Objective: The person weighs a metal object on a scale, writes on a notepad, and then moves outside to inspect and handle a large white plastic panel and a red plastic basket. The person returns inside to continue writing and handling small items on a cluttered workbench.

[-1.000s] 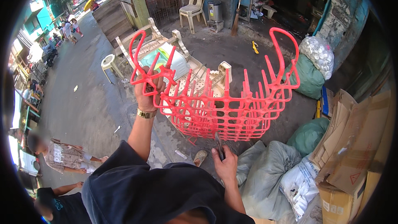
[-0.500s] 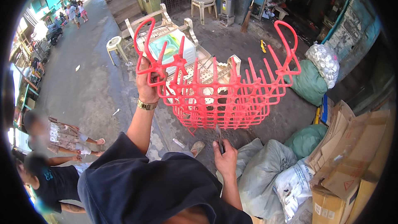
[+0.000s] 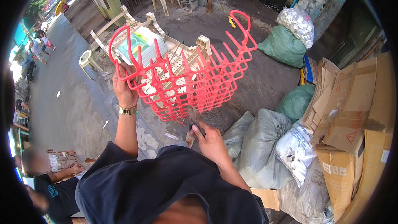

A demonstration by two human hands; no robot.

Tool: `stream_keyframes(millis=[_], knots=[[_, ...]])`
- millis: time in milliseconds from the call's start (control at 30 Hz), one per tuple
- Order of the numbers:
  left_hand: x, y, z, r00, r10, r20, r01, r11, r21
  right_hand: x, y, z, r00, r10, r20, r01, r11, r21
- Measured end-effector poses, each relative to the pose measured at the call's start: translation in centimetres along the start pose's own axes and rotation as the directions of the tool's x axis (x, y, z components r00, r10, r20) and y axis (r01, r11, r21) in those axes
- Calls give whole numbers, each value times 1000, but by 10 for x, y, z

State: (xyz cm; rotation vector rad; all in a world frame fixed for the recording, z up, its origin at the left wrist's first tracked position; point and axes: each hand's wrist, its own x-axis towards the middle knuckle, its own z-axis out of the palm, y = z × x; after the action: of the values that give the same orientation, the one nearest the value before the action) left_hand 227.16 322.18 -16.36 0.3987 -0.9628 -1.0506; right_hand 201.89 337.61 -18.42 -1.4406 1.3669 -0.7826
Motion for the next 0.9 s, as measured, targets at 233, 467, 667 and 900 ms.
stream_keyframes(millis=[233,467,667,900], knots=[[-18,-9,9,995,-58,86,34,967,253,12,6,7,947,-195,-255,183,981,-71],[-34,-18,16,988,-116,98,64,905,420,10,3,-1,973,63,-223,-52,997,52],[-45,-23,20,974,-220,58,187,919,346,13,7,11,958,-10,-285,73,975,209],[-55,-31,31,976,-207,64,163,897,412,24,24,16,916,249,-315,-111,912,395]])
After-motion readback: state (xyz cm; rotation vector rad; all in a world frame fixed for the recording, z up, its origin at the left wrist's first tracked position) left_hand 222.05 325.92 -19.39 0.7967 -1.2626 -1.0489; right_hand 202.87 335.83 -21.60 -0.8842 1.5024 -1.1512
